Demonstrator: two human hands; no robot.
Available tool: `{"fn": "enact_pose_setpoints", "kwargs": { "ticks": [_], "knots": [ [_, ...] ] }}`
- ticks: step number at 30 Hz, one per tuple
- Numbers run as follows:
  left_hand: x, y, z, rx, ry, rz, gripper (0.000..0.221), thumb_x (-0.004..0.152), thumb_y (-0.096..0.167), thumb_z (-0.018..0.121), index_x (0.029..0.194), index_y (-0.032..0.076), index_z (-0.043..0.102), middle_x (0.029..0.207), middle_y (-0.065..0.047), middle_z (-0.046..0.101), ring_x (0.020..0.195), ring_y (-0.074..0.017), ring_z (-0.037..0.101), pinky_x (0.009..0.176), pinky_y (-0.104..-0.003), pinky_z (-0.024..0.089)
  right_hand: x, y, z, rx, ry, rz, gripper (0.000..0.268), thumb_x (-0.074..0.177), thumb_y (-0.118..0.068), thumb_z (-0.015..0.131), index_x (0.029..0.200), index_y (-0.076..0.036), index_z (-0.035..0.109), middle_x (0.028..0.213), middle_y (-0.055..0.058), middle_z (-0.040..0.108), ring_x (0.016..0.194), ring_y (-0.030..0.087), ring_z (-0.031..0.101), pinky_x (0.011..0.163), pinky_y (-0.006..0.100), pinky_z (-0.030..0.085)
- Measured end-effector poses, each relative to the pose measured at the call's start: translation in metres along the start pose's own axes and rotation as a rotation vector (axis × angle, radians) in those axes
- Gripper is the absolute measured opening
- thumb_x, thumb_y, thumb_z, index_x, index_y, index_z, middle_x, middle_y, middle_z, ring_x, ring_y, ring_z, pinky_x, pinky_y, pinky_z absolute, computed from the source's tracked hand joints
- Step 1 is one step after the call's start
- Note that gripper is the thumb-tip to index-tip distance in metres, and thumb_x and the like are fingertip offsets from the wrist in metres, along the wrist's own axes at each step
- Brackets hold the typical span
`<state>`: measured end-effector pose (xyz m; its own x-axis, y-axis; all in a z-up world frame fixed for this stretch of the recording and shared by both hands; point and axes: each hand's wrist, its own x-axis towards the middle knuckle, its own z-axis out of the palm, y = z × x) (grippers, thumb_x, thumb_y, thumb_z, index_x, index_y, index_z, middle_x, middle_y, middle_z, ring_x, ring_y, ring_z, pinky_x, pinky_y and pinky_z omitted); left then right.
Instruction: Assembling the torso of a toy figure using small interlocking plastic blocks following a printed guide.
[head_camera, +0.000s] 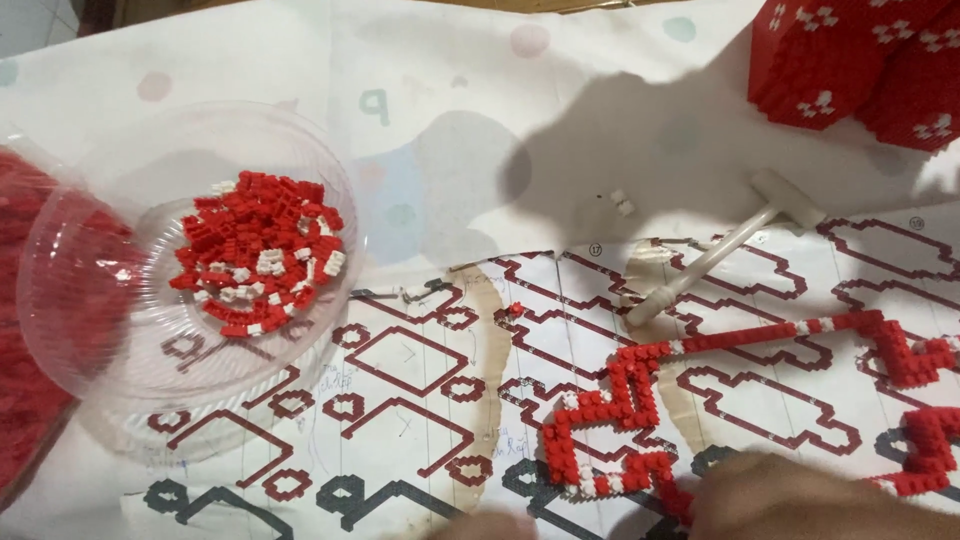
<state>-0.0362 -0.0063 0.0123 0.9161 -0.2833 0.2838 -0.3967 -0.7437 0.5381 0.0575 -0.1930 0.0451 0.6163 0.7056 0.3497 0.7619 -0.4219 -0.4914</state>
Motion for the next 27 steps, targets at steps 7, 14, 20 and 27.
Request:
{"fn": "enact_pose_setpoints", "kwargs": {
  "ticks": [7, 14, 20, 27],
  "knots": [
    [0.029, -0.011, 0.022, 0.113, 0.454, 0.296, 0.007, 0.089, 0.026, 0.071, 0.093, 0.029, 0.067, 0.099, 0.016, 0.072, 0.087, -0.0067, 0.066, 0.071, -0.027, 0.064, -0.076, -0.033, -0.007, -0.283, 0.285, 0.475, 0.028, 0.075, -0.020, 0.077, 0.102, -0.025, 0.078, 0.105, -0.010, 0.081, 0.092, 0.008, 0.074, 0.085, 0.022, 0.057],
    [0.031, -0.013, 0.015, 0.072, 0.279, 0.368, 0.004, 0.097, 0.019, 0.066, 0.096, 0.016, 0.069, 0.094, 0.003, 0.076, 0.089, -0.0175, 0.070, 0.078, -0.026, 0.062, -0.044, -0.049, -0.006, -0.208, 0.343, 0.543, 0.011, 0.075, -0.018, 0.079, 0.085, -0.019, 0.079, 0.077, -0.007, 0.080, 0.070, 0.013, 0.068, 0.066, 0.020, 0.060],
    [0.031, -0.009, 0.022, 0.084, 0.340, 0.276, 0.008, 0.090, 0.017, 0.064, 0.089, 0.023, 0.069, 0.096, 0.002, 0.077, 0.084, -0.0169, 0.068, 0.064, -0.027, 0.060, -0.047, -0.041, -0.001, -0.243, 0.330, 0.430, 0.006, 0.075, -0.019, 0.080, 0.080, -0.016, 0.077, 0.069, -0.005, 0.075, 0.058, 0.011, 0.065, 0.072, 0.026, 0.060],
    [0.036, -0.015, 0.018, 0.107, 0.300, 0.383, 0.007, 0.096, 0.017, 0.069, 0.097, 0.021, 0.075, 0.100, 0.006, 0.076, 0.080, -0.0157, 0.064, 0.068, -0.022, 0.057, -0.044, -0.043, -0.002, -0.178, 0.369, 0.521, 0.005, 0.075, -0.019, 0.080, 0.080, -0.019, 0.079, 0.066, -0.008, 0.075, 0.063, 0.013, 0.062, 0.063, 0.021, 0.058]
  ]
}}
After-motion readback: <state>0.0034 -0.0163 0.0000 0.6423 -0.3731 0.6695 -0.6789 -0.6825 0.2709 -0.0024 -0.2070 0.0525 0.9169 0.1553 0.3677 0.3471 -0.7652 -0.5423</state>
